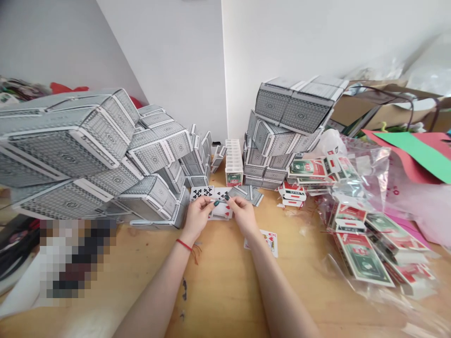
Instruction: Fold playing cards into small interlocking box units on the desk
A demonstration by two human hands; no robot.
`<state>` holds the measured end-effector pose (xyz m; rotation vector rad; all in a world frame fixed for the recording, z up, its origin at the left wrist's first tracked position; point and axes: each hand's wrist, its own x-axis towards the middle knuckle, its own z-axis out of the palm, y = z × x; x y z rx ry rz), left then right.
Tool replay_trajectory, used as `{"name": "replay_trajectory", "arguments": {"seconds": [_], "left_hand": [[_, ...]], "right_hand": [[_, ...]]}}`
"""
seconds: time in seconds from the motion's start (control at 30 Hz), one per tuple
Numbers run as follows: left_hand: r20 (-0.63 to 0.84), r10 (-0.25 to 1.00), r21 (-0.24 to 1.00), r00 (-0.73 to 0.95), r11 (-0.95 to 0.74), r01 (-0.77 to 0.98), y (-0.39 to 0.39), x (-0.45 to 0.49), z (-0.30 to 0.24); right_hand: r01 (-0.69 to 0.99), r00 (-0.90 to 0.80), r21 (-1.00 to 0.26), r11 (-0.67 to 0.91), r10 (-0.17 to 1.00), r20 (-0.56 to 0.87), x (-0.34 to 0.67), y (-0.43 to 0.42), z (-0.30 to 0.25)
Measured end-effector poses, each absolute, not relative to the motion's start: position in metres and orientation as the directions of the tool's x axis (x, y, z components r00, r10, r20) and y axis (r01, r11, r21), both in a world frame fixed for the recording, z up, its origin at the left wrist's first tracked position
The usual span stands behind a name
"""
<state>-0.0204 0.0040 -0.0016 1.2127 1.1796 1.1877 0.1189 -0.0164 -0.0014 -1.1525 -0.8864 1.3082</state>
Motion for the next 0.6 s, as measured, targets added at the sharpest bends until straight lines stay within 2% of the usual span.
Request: {"name": "replay_trajectory", "arguments": {"seconds": [0.1,0.2,0.43,0.6], "left_hand": [[0.026,1.0,0.999,0.017,-0.027,0.032,0.003,-0.019,-0.003],[0.046,0.999,0.998,-0.021,-0.046,0.036,0.0,-0.018,-0.002],[0.104,0.994,0.992,-0.035,-0.101,0.073,-0.005,-0.017,0.005],[0.184,0.983,0.974,-0.003,-0.182,0.136,-0.006,-0.017,0.005]], "right_hand": [[-0.429,-0.032,-0.879,-0.209,0.976,-0.216,0.124,-0.015,-0.003],[-0.518,-0.189,-0.792,-0.323,0.946,-0.263,0.129,-0.016,-0.001],[-0.494,-0.446,-0.722,-0.484,0.854,-0.268,0.133,-0.021,0.009],[-0.474,-0.409,-0.734,-0.487,0.86,-0.306,0.13,-0.02,0.005]]}}
